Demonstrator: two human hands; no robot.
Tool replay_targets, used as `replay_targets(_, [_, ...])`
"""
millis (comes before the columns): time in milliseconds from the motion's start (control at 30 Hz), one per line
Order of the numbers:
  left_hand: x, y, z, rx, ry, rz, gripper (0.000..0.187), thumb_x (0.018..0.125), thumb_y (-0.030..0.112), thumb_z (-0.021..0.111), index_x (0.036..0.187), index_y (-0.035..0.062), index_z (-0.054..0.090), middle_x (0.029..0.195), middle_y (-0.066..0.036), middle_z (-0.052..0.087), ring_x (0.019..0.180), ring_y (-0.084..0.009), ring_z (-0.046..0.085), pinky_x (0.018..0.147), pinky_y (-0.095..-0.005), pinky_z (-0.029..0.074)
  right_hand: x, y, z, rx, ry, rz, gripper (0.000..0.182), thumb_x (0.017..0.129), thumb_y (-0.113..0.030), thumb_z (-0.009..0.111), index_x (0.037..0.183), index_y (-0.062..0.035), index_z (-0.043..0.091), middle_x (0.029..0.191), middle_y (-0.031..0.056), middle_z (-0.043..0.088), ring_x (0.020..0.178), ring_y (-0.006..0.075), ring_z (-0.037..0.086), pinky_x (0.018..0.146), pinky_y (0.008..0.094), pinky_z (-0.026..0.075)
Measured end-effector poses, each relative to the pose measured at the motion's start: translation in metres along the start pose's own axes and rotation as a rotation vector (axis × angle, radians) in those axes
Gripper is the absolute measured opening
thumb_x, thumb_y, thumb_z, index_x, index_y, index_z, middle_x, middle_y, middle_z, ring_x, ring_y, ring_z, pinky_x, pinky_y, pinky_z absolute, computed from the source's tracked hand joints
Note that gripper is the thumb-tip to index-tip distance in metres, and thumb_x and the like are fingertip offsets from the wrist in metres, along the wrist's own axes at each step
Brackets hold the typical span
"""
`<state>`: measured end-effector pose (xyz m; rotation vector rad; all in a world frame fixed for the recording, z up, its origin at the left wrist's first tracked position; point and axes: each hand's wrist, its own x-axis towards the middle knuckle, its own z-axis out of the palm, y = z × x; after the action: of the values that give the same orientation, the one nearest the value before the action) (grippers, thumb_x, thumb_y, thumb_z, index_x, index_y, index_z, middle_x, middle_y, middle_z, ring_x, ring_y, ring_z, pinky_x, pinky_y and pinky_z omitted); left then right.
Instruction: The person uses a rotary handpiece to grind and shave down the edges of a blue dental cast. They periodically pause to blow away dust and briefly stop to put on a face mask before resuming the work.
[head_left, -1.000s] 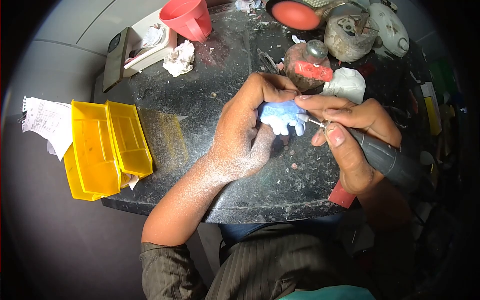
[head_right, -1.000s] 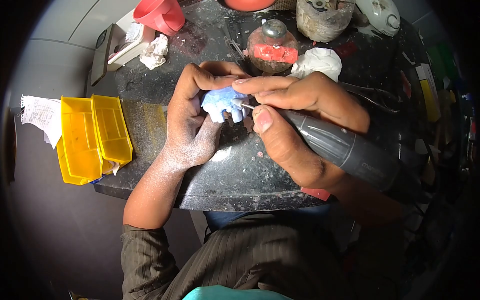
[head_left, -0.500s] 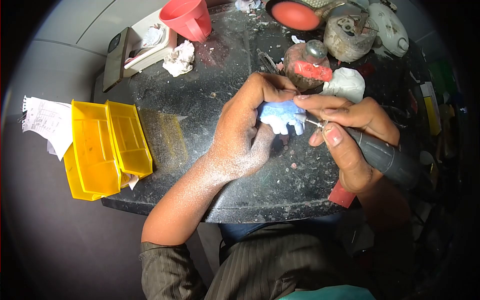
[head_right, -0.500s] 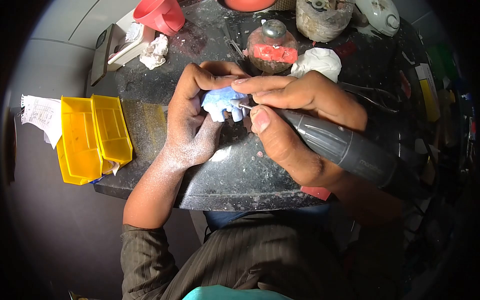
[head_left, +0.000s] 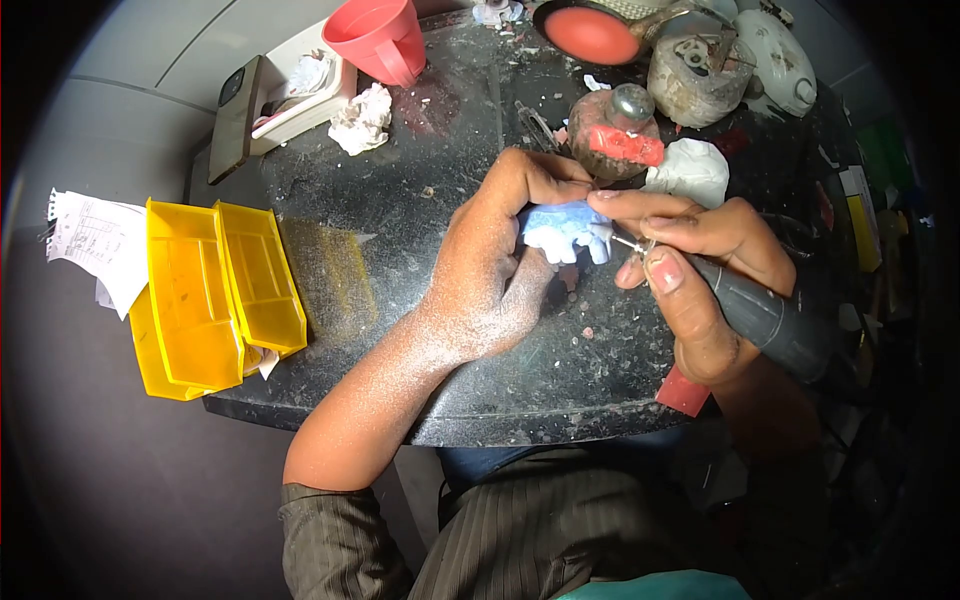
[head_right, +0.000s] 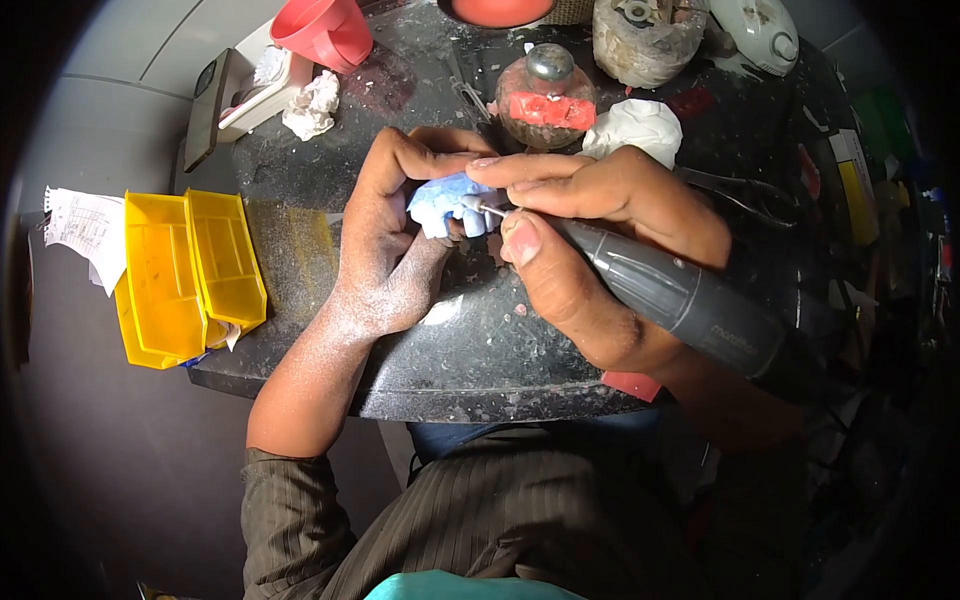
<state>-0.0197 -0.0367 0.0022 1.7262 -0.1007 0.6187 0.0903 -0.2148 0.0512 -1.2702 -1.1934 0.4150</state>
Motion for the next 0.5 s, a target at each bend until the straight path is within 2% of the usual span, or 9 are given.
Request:
replay_targets(200, [-0.0014, 0.0037, 0.0001, -0.024, -0.019, -0.061, 0.025, 0.088, 0.001, 0.046, 0.112, 0.0014, 0.049, 0.111, -0.015, 0.061, 0.081, -0.016, 0.066, 0.07, -0.0304, 0.054, -0.0005, 0.002, 0.0017, -0.017, 0.023, -0.008, 0.013, 0.098, 0.001, 0.053, 0.11, 0.0051, 0.049, 0.119, 0.0375, 0.064, 0.099, 0.0261, 0.07, 0.075, 0.0325, 0.059])
replay_targets(333, [-0.0014, 0.0103, -0.002, -0.054, -0.022, -0.132, 0.025, 0.087, -0.001, 0.048, 0.112, 0.002, 0.049, 0.11, -0.015, 0.062, 0.085, -0.0182, 0.066, 0.073, -0.0314, 0.054, -0.0006, 0.0033, 0.002, -0.026, 0.026, -0.027, 0.014, 0.098, 0.001, 0.053, 0.11, 0.0052, 0.049, 0.119, 0.0374, 0.064, 0.097, 0.0248, 0.069, 0.075, 0.0324, 0.059])
replay_targets(400, [-0.001, 0.0111, -0.0059, -0.041, -0.106, -0.163, 0.028, 0.092, -0.004, 0.063, 0.112, 0.0046, 0.045, 0.127, -0.016, 0.057, 0.115, -0.0192, 0.058, 0.098, -0.0335, 0.047, -0.0006, 0.0033, 0.002, -0.027, 0.027, -0.032, 0.014, 0.098, 0.0, 0.053, 0.11, 0.0052, 0.049, 0.119, 0.0373, 0.064, 0.098, 0.0248, 0.069, 0.075, 0.0324, 0.059])
replay_targets(500, [-0.0014, 0.0098, -0.0054, -0.008, -0.1, -0.15, 0.029, 0.093, 0.0, 0.065, 0.113, 0.0047, 0.045, 0.127, -0.016, 0.057, 0.114, -0.0187, 0.058, 0.099, -0.0335, 0.047, -0.0005, 0.0024, 0.002, -0.027, 0.022, -0.027, 0.014, 0.098, 0.001, 0.053, 0.11, 0.0052, 0.049, 0.12, 0.0372, 0.064, 0.096, 0.0239, 0.069, 0.075, 0.0323, 0.059])
